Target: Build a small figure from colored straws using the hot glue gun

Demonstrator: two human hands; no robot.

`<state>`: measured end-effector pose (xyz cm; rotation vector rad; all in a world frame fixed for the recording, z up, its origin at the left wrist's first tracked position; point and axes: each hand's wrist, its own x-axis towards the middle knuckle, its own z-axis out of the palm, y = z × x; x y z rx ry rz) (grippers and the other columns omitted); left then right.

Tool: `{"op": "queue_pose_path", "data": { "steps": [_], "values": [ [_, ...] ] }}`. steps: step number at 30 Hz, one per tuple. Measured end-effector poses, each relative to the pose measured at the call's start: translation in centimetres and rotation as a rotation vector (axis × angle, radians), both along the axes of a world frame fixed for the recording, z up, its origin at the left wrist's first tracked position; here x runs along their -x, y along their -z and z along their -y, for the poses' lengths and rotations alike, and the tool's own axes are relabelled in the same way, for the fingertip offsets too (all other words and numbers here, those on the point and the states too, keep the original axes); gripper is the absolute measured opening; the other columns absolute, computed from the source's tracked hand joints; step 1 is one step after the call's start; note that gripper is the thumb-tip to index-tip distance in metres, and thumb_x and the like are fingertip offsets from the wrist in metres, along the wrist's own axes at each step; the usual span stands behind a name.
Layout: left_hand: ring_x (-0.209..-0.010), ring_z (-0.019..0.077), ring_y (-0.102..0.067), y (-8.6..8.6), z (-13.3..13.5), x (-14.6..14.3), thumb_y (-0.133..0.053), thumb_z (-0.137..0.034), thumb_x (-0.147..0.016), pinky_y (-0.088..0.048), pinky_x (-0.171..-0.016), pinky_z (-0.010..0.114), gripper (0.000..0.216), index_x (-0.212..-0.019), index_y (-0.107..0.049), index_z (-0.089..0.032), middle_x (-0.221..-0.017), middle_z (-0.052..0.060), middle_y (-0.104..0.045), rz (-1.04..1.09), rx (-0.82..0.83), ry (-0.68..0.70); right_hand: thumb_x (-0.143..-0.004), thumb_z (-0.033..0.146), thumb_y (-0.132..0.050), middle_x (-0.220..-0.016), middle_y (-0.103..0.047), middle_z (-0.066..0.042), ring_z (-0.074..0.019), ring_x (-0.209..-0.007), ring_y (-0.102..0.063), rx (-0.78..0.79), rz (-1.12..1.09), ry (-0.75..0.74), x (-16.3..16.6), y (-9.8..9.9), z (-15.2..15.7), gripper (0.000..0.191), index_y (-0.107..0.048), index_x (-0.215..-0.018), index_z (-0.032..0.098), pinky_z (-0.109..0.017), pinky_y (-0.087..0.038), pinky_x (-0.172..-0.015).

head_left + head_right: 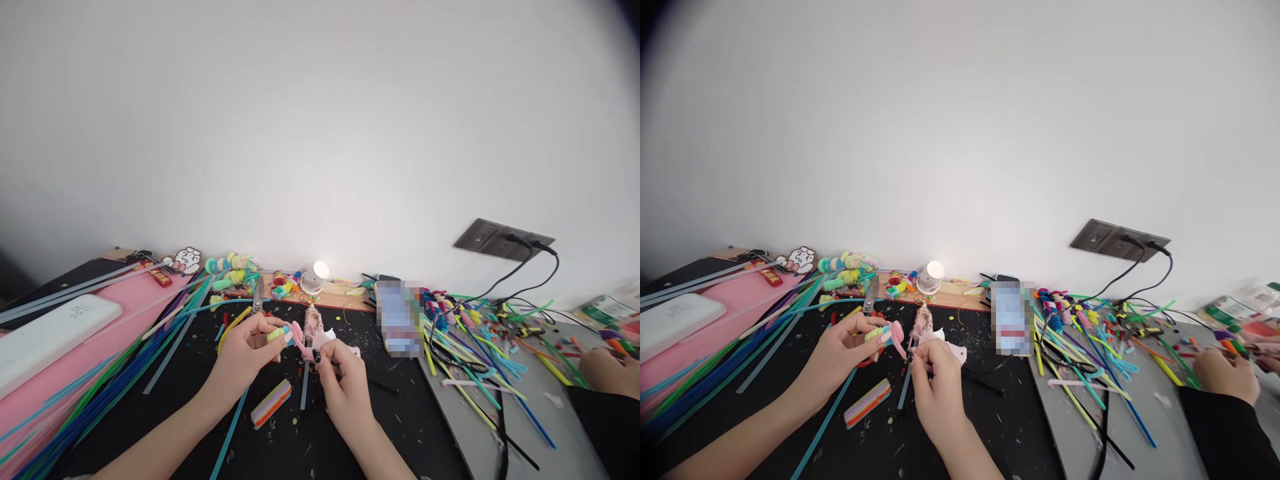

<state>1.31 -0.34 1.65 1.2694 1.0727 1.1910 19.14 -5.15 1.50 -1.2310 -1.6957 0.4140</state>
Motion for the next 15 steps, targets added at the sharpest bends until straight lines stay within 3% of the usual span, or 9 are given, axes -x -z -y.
{"op": "queue_pose_path", "data": {
  "steps": [6, 11, 15],
  "values": [
    [-0.064, 0.0162, -0.066, 0.49, 0.29, -0.30, -0.069, -0.032, -0.075, -0.052, -0.053, 0.028, 0.024, -0.063, -0.053, -0.019, -0.094, 0.008, -0.071, -0.063, -0.070, 0.051, -0.093, 0.027, -0.045, -0.059, -0.044, 0.003, -0.0119, -0.053, -0.042, 0.020, -0.030, 0.035, -0.27, -0.08, -0.04, 0.027, -0.044, -0.066, 0.021, -0.023, -0.031, -0.047],
    [-0.061, 0.0139, -0.064, 0.59, 0.68, -0.34, -0.065, -0.024, -0.077, -0.050, -0.053, 0.026, 0.015, -0.066, -0.056, -0.020, -0.094, 0.005, -0.073, -0.208, -0.234, 0.075, -0.093, 0.028, -0.045, -0.059, -0.045, 0.003, -0.0124, -0.054, -0.044, -0.028, -0.013, 0.042, -0.31, -0.31, 0.16, 0.030, -0.045, -0.065, 0.021, -0.023, -0.032, -0.048],
    [-0.070, 0.0184, -0.069, 0.40, 0.23, -0.06, -0.069, -0.030, -0.075, -0.054, -0.058, 0.028, 0.021, -0.064, -0.054, -0.019, -0.094, 0.007, -0.073, -0.073, -0.116, 0.041, -0.094, 0.028, -0.045, -0.061, -0.051, 0.001, -0.0132, -0.054, -0.048, -0.016, -0.012, 0.019, -0.38, -0.22, 0.22, 0.029, -0.049, -0.066, 0.021, -0.024, -0.035, -0.049]
  ]
}}
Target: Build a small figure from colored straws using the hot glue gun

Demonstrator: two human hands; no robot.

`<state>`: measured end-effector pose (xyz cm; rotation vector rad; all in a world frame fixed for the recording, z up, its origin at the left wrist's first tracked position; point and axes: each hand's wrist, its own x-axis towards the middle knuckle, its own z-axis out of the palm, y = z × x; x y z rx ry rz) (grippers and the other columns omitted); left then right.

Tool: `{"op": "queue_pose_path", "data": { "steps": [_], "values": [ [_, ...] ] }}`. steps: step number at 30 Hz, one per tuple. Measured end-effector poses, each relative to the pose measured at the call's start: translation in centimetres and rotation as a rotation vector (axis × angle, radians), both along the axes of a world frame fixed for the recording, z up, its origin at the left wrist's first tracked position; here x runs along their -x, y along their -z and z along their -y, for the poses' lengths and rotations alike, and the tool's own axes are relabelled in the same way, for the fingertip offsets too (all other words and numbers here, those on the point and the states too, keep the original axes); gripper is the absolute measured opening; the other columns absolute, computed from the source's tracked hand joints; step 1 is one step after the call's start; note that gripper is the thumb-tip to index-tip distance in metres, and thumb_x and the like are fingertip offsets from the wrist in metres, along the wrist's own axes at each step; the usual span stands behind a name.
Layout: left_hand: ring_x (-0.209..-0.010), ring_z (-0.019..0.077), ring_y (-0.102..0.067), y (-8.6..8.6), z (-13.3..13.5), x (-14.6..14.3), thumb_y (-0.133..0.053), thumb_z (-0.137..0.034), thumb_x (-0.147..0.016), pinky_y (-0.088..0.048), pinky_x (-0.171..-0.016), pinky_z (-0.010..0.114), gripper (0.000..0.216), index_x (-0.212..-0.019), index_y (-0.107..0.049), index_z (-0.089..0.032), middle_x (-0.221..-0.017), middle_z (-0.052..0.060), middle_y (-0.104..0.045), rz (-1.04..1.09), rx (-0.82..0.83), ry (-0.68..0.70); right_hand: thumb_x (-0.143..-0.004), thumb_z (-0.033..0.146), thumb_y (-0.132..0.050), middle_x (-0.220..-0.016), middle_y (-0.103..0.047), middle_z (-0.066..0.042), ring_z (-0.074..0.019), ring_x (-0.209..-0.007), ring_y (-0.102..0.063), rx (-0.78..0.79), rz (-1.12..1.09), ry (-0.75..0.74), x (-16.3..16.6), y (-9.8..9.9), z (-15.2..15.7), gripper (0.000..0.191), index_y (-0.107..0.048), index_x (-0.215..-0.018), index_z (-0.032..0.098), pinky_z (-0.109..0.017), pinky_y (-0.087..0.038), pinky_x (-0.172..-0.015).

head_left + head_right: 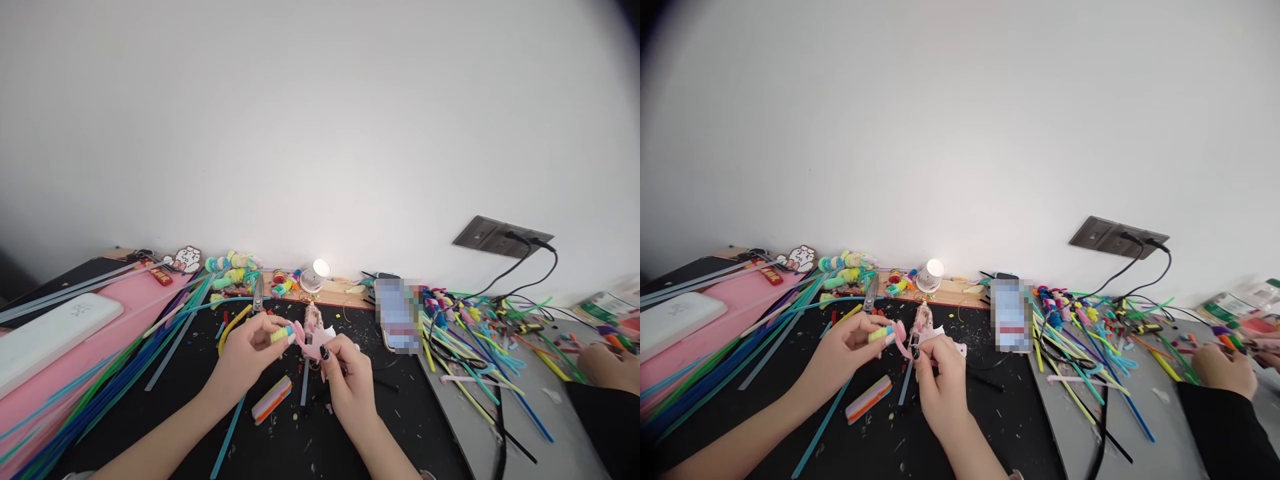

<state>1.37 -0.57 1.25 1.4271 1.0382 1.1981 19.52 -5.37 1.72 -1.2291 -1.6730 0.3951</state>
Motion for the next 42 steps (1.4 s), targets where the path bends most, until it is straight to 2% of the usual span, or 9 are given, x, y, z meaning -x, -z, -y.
{"op": "queue_pose_path", "data": {
  "steps": [4, 9, 14, 19, 23, 31, 42],
  "values": [
    [-0.068, 0.0176, -0.068, -0.3, -0.5, 0.3, -0.074, -0.037, -0.071, -0.054, -0.059, 0.029, 0.027, -0.065, -0.056, -0.018, -0.097, 0.008, -0.072, 0.051, 0.096, -0.069, -0.093, 0.026, -0.046, -0.065, -0.057, -0.001, -0.0146, -0.057, -0.052, 0.031, -0.012, -0.010, 0.1, 0.0, 0.0, 0.022, -0.057, -0.074, 0.020, -0.024, -0.039, -0.049],
    [-0.065, 0.0164, -0.065, -0.5, -0.4, 0.2, -0.076, -0.040, -0.067, -0.053, -0.058, 0.029, 0.030, -0.062, -0.057, -0.017, -0.091, 0.007, -0.071, 0.073, 0.103, -0.100, -0.088, 0.020, -0.053, -0.062, -0.061, -0.001, -0.0163, -0.060, -0.055, -0.039, 0.088, -0.071, 0.5, -0.5, 0.0, 0.018, -0.063, -0.072, 0.020, -0.025, -0.041, -0.052],
    [-0.067, 0.0175, -0.066, -0.5, -0.3, 0.1, -0.077, -0.040, -0.066, -0.053, -0.057, 0.028, 0.033, -0.059, -0.054, -0.018, -0.093, 0.007, -0.071, 0.080, 0.124, -0.122, -0.087, 0.021, -0.058, -0.058, -0.060, 0.001, -0.0159, -0.058, -0.056, -0.027, 0.145, -0.155, 1.0, -0.7, 0.1, 0.012, -0.067, -0.079, 0.021, -0.026, -0.043, -0.057],
    [-0.075, 0.0177, -0.066, -0.3, -0.3, 0.1, -0.079, -0.037, -0.066, -0.051, -0.060, 0.026, 0.031, -0.061, -0.055, -0.017, -0.096, 0.007, -0.070, 0.149, 0.160, -0.130, -0.086, 0.021, -0.060, -0.061, -0.062, 0.001, -0.0157, -0.058, -0.056, -0.033, 0.201, -0.175, 1.0, -0.6, 0.0, 0.010, -0.065, -0.077, 0.020, -0.027, -0.043, -0.059],
    [-0.074, 0.0154, -0.064, -0.1, -0.4, 0.1, -0.080, -0.037, -0.066, -0.050, -0.060, 0.025, 0.031, -0.065, -0.057, -0.016, -0.101, 0.006, -0.068, 0.198, 0.196, -0.104, -0.088, 0.018, -0.058, -0.063, -0.063, 0.000, -0.0157, -0.060, -0.056, -0.044, 0.243, -0.200, 1.0, -0.5, 0.0, 0.014, -0.063, -0.075, 0.019, -0.028, -0.042, -0.062],
    [-0.081, 0.0188, -0.067, -0.1, -0.4, 0.2, -0.082, -0.033, -0.063, -0.052, -0.069, 0.029, 0.032, -0.062, -0.054, -0.018, -0.098, 0.004, -0.069, 0.187, 0.193, -0.122, -0.093, 0.020, -0.052, -0.062, -0.062, 0.000, -0.0151, -0.058, -0.054, -0.074, 0.278, -0.208, 1.0, -0.4, 0.1, 0.020, -0.063, -0.076, 0.019, -0.028, -0.042, -0.062],
    [-0.089, 0.0219, -0.068, 0.2, -0.5, 0.4, -0.079, -0.031, -0.067, -0.053, -0.074, 0.031, 0.031, -0.062, -0.052, -0.019, -0.097, 0.004, -0.069, 0.184, 0.170, -0.132, -0.090, 0.016, -0.056, -0.063, -0.063, 0.000, -0.0140, -0.059, -0.055, -0.148, 0.196, -0.179, 1.0, -0.1, -0.1, 0.016, -0.062, -0.075, 0.018, -0.025, -0.039, -0.061]
  ]
}}
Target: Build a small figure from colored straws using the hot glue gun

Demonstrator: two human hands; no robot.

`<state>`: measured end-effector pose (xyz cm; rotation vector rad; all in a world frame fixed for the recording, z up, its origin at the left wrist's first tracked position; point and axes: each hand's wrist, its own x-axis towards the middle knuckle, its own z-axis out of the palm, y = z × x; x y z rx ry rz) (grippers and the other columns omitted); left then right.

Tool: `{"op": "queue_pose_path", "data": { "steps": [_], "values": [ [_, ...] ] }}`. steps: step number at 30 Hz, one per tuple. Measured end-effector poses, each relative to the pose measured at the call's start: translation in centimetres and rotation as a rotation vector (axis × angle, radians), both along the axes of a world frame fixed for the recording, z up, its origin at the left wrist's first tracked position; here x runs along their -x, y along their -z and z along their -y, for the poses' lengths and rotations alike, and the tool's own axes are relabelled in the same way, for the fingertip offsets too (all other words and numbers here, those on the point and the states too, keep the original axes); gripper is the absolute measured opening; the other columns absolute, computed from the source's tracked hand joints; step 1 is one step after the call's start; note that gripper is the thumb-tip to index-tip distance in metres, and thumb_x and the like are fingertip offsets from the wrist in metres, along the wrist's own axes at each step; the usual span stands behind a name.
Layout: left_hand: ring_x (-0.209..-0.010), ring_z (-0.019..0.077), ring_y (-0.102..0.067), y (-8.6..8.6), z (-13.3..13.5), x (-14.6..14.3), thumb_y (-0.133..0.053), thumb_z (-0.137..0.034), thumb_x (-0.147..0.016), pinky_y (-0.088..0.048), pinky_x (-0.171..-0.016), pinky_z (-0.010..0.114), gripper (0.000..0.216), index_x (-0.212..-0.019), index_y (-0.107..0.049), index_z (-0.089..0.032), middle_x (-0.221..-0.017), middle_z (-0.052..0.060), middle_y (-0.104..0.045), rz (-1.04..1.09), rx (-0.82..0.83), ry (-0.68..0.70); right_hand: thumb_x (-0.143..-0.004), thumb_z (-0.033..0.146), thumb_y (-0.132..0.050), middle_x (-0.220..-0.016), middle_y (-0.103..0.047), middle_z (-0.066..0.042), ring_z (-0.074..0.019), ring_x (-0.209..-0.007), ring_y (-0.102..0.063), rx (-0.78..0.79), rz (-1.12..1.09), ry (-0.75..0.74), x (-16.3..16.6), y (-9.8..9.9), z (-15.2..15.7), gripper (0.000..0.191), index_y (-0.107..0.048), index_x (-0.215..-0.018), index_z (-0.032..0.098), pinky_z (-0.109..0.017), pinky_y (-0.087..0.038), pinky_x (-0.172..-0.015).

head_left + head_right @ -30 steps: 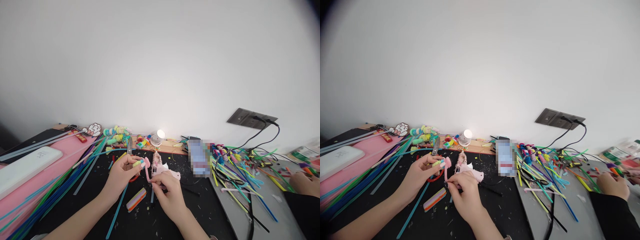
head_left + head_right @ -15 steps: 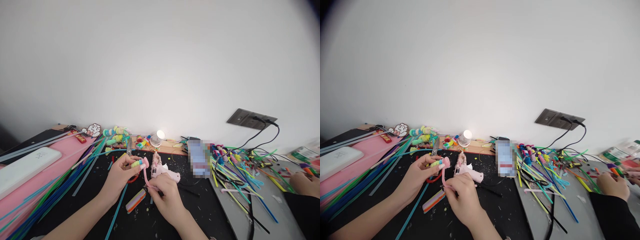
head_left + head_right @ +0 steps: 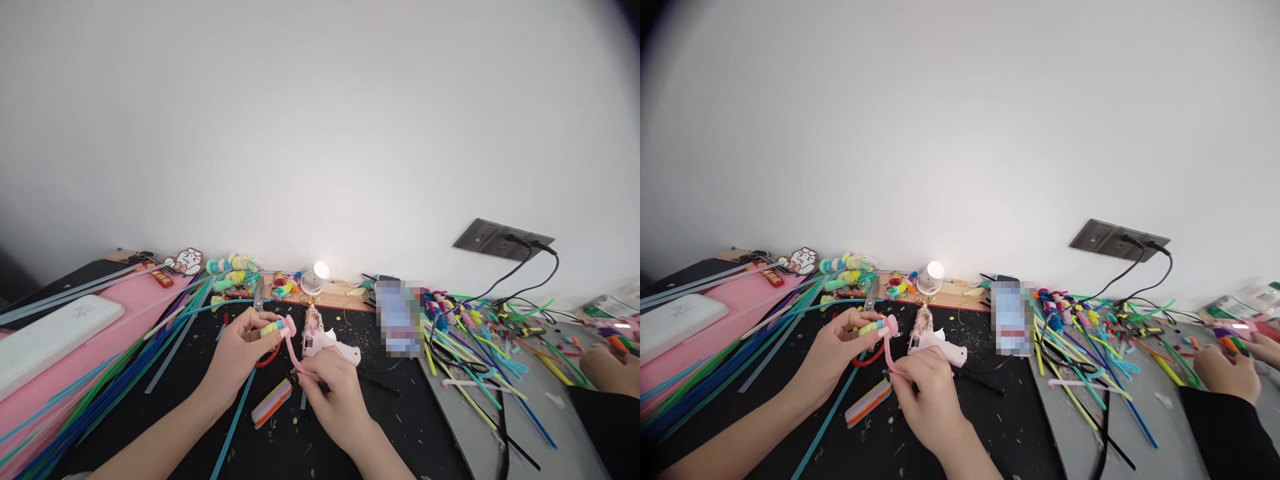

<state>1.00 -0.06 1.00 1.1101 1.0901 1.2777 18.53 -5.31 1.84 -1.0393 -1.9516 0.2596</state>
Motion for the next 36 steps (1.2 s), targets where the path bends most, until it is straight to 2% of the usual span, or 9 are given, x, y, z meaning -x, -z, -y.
{"op": "queue_pose_path", "data": {
  "steps": [4, 6, 9, 14, 20, 24, 27, 29, 36],
  "values": [
    [-0.088, 0.0226, -0.068, 0.39, 0.15, 0.17, -0.075, -0.029, -0.071, -0.053, -0.074, 0.033, 0.025, -0.065, -0.052, -0.021, -0.098, 0.005, -0.069, -0.105, -0.174, -0.008, -0.089, 0.015, -0.057, -0.063, -0.062, 0.000, -0.0137, -0.059, -0.053, -0.027, -0.012, 0.015, -0.12, 0.02, -0.03, 0.016, -0.063, -0.075, 0.018, -0.025, -0.039, -0.060],
    [-0.084, 0.0215, -0.068, 0.38, 0.34, 0.36, -0.070, -0.029, -0.076, -0.053, -0.071, 0.032, 0.021, -0.067, -0.053, -0.021, -0.101, 0.006, -0.069, -0.244, -0.315, -0.045, -0.089, 0.014, -0.057, -0.062, -0.062, 0.000, -0.0137, -0.059, -0.053, -0.037, -0.007, 0.015, -0.17, -0.01, 0.00, 0.016, -0.063, -0.075, 0.018, -0.025, -0.038, -0.060],
    [-0.087, 0.0218, -0.068, 0.05, 0.59, 0.66, -0.068, -0.026, -0.079, -0.051, -0.075, 0.032, 0.019, -0.067, -0.054, -0.022, -0.101, 0.007, -0.070, -0.457, -0.521, -0.101, -0.089, 0.013, -0.057, -0.062, -0.062, 0.000, -0.0137, -0.059, -0.053, -0.040, 0.000, 0.011, -0.25, -0.03, 0.00, 0.015, -0.063, -0.076, 0.017, -0.025, -0.038, -0.059],
    [-0.085, 0.0191, -0.070, -0.45, 0.72, 0.86, -0.066, -0.021, -0.080, -0.050, -0.075, 0.028, 0.024, -0.068, -0.046, -0.023, -0.097, 0.003, -0.072, -0.548, -0.720, -0.164, -0.089, 0.013, -0.057, -0.063, -0.063, 0.000, -0.0143, -0.060, -0.054, -0.033, -0.003, 0.016, -0.38, -0.06, -0.09, 0.014, -0.064, -0.078, 0.018, -0.024, -0.039, -0.059],
    [-0.086, 0.0193, -0.070, -0.21, 0.76, 0.89, -0.067, -0.021, -0.080, -0.050, -0.077, 0.029, 0.026, -0.068, -0.044, -0.023, -0.094, 0.002, -0.073, -0.571, -0.716, -0.156, -0.091, 0.015, -0.055, -0.062, -0.063, -0.001, -0.0148, -0.058, -0.055, -0.047, -0.007, 0.015, -0.31, -0.32, 0.06, 0.017, -0.065, -0.077, 0.018, -0.025, -0.040, -0.057],
    [-0.082, 0.0206, -0.069, 0.15, 0.51, 0.87, -0.066, -0.025, -0.080, -0.051, -0.071, 0.030, 0.021, -0.068, -0.049, -0.022, -0.095, 0.004, -0.073, -0.553, -0.577, -0.108, -0.090, 0.014, -0.055, -0.064, -0.066, -0.001, -0.0150, -0.059, -0.056, -0.036, -0.017, 0.018, -0.36, -0.14, 0.00, 0.016, -0.066, -0.079, 0.018, -0.025, -0.042, -0.058],
    [-0.075, 0.0198, -0.069, 0.41, 0.15, 0.82, -0.064, -0.028, -0.081, -0.051, -0.061, 0.029, 0.020, -0.068, -0.050, -0.022, -0.098, 0.006, -0.073, -0.484, -0.436, -0.018, -0.091, 0.015, -0.054, -0.067, -0.067, -0.001, -0.0156, -0.060, -0.058, -0.043, -0.027, 0.040, -0.59, 0.05, -0.13, 0.016, -0.066, -0.082, 0.019, -0.026, -0.043, -0.059],
    [-0.075, 0.0194, -0.069, 0.51, -0.04, 0.79, -0.063, -0.027, -0.081, -0.052, -0.061, 0.029, 0.021, -0.067, -0.049, -0.022, -0.098, 0.006, -0.073, -0.465, -0.402, 0.045, -0.092, 0.016, -0.054, -0.069, -0.068, -0.002, -0.0163, -0.062, -0.059, -0.057, -0.030, 0.061, -0.76, 0.07, -0.20, 0.016, -0.067, -0.083, 0.020, -0.027, -0.044, -0.060],
    [-0.087, 0.0196, -0.070, 0.02, 0.48, 0.56, -0.060, -0.020, -0.082, -0.052, -0.077, 0.030, 0.011, -0.073, -0.054, -0.022, -0.094, 0.005, -0.074, -0.632, -0.624, 0.158, -0.092, 0.014, -0.053, -0.068, -0.066, -0.002, -0.0166, -0.063, -0.058, -0.103, -0.029, 0.094, -0.70, -0.32, -0.04, 0.018, -0.065, -0.080, 0.020, -0.028, -0.043, -0.061]
  ]
}}
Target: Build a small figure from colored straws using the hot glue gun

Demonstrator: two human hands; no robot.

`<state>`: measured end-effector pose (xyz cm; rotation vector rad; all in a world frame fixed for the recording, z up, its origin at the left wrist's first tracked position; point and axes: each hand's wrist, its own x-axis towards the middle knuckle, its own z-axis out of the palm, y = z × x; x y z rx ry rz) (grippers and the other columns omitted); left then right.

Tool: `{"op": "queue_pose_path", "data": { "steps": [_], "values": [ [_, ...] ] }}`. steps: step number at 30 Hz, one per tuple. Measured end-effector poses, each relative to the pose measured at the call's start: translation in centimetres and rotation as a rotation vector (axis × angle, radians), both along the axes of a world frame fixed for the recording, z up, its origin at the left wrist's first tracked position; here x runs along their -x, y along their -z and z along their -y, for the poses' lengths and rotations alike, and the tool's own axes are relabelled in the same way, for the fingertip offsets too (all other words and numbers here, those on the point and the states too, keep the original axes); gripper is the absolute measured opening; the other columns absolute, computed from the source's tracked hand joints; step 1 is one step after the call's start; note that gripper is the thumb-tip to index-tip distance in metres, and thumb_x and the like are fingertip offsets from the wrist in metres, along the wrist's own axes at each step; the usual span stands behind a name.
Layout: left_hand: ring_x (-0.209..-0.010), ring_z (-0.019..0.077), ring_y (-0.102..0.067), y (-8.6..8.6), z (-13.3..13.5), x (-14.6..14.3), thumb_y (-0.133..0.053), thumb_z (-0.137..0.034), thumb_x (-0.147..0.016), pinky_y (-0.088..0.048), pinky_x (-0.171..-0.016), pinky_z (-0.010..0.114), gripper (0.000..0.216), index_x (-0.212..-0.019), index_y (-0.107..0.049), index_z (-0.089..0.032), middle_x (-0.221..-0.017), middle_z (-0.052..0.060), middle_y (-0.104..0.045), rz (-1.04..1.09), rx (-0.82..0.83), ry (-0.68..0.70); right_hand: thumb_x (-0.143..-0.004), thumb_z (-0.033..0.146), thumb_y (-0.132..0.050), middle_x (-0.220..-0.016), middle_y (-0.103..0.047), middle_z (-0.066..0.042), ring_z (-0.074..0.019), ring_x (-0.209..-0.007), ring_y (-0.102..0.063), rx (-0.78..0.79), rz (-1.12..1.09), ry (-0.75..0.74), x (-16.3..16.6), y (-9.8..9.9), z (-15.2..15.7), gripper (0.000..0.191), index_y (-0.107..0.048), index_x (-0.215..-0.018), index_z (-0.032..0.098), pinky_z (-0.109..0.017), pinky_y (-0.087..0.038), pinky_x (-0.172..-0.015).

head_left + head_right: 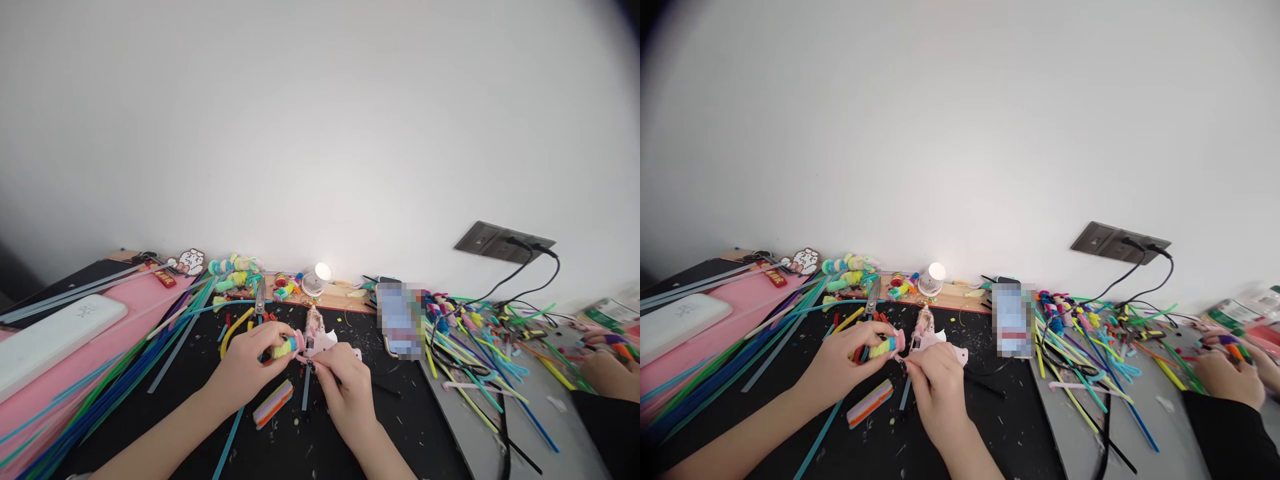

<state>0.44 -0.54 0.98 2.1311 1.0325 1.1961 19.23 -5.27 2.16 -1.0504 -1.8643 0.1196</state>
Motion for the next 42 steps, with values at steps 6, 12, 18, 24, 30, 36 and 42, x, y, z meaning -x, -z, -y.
{"op": "queue_pose_path", "data": {
  "steps": [6, 12, 18, 24, 30, 36, 42],
  "values": [
    [-0.083, 0.0213, -0.069, -0.4, -0.2, -0.1, -0.067, -0.022, -0.076, -0.053, -0.072, 0.031, 0.014, -0.067, -0.056, -0.022, -0.094, 0.005, -0.074, 0.201, 0.174, -0.074, -0.091, 0.011, -0.048, -0.079, -0.066, -0.004, -0.0185, -0.075, -0.060, 0.001, -0.022, 0.050, -0.4, -0.2, 0.0, 0.019, -0.064, -0.089, 0.020, -0.030, -0.046, -0.067],
    [-0.058, 0.0125, -0.059, -0.4, -1.7, 0.6, -0.083, -0.031, -0.064, -0.050, -0.057, 0.024, 0.033, -0.058, -0.053, -0.019, -0.066, -0.001, -0.064, 0.897, 0.679, -0.173, -0.091, 0.017, -0.043, -0.116, -0.057, -0.014, -0.0294, -0.111, -0.052, -0.091, -0.093, 0.450, -2.3, 0.2, -1.2, 0.030, -0.051, -0.119, 0.020, -0.048, -0.042, -0.091],
    [-0.050, 0.0069, -0.051, 0.0, -1.8, 0.5, -0.085, -0.024, -0.064, -0.049, -0.051, 0.018, 0.035, -0.059, -0.051, -0.018, -0.053, -0.007, -0.051, 1.195, 0.976, 0.022, -0.073, 0.012, -0.055, -0.116, -0.060, -0.012, -0.0327, -0.102, -0.054, 0.253, 0.171, 0.413, -2.0, 2.1, -1.7, 0.046, -0.053, -0.118, 0.024, -0.045, -0.041, -0.081],
    [-0.049, 0.0058, -0.051, 0.2, -1.7, 0.2, -0.084, -0.024, -0.066, -0.050, -0.052, 0.017, 0.035, -0.062, -0.050, -0.018, -0.056, -0.007, -0.052, 1.220, 1.049, 0.052, -0.062, 0.009, -0.060, -0.101, -0.065, -0.012, -0.0331, -0.088, -0.057, 0.325, 0.358, 0.509, -1.9, 3.4, -1.9, 0.050, -0.060, -0.111, 0.022, -0.039, -0.038, -0.071],
    [-0.050, 0.0071, -0.051, 0.0, -1.6, 0.3, -0.085, -0.026, -0.063, -0.050, -0.053, 0.019, 0.040, -0.059, -0.045, -0.019, -0.053, -0.007, -0.053, 1.209, 1.009, -0.049, -0.070, 0.013, -0.061, -0.087, -0.068, -0.006, -0.0280, -0.081, -0.059, 0.260, 0.258, 0.458, -2.2, 2.2, -2.1, 0.030, -0.064, -0.098, 0.023, -0.035, -0.039, -0.069],
    [-0.051, 0.0079, -0.050, -0.3, -1.4, 0.1, -0.085, -0.028, -0.061, -0.048, -0.054, 0.019, 0.043, -0.057, -0.044, -0.019, -0.050, -0.008, -0.050, 1.149, 0.948, -0.127, -0.081, 0.016, -0.054, -0.083, -0.067, -0.004, -0.0175, -0.069, -0.062, 0.232, 0.021, 0.110, -1.8, 0.9, -1.5, 0.020, -0.063, -0.099, 0.021, -0.025, -0.047, -0.063],
    [-0.054, 0.0083, -0.051, -0.5, -1.0, -0.2, -0.085, -0.032, -0.059, -0.047, -0.054, 0.020, 0.038, -0.060, -0.050, -0.018, -0.055, -0.007, -0.054, 1.057, 0.867, -0.182, -0.079, 0.014, -0.055, -0.084, -0.070, -0.002, -0.0169, -0.070, -0.064, 0.244, 0.036, -0.018, -1.2, 1.1, -1.0, 0.023, -0.063, -0.100, 0.022, -0.025, -0.049, -0.064]
  ]
}}
